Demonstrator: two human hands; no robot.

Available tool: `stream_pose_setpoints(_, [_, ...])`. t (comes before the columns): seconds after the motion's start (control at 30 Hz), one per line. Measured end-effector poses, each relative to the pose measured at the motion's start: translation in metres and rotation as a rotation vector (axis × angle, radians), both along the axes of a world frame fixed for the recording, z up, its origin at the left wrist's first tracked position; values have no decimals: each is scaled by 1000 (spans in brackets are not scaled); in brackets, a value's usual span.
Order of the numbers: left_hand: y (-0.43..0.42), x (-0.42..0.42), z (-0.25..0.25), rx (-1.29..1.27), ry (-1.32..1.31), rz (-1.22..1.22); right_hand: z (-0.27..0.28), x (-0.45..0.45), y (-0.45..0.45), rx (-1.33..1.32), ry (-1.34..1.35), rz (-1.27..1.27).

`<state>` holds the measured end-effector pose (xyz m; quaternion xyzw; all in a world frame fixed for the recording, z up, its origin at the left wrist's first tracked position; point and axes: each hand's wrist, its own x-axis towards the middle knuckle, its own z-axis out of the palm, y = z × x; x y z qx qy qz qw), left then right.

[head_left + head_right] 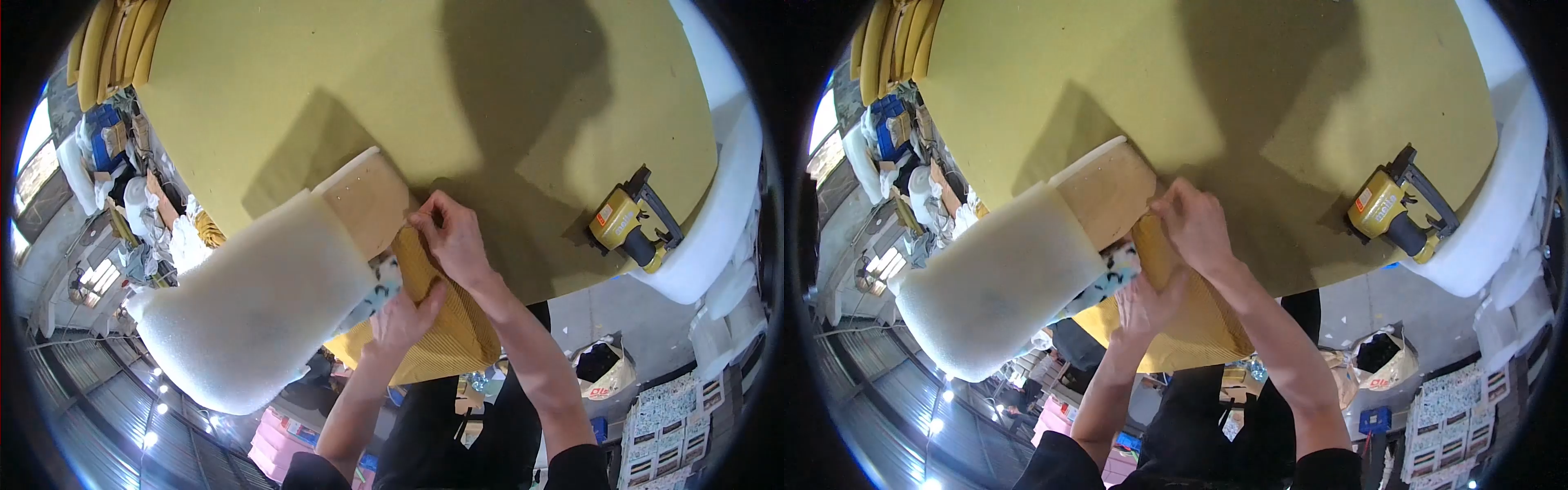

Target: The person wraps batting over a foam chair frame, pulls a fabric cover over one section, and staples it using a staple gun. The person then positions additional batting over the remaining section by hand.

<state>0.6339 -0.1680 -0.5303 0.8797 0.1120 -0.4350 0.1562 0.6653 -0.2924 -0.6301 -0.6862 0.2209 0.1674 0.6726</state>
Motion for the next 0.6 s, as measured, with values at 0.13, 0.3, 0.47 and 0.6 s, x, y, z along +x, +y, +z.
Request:
stream_pose_setpoints(0.13, [12, -36, 12, -60, -473, -359, 0, 6, -7, 161, 223, -1])
stream_pose_setpoints(0.3, [5, -46, 12, -96, -484, -437, -16, -5, 0, 497, 222, -131])
stream_pose_setpoints(0.47, [6, -54, -3, -74, -595, -453, 8, -15, -6, 361, -21, -134])
stream_pose_setpoints(0.6, [10, -58, -5, -68, -603, -435, 30, -19, -5, 144, -282, -139])
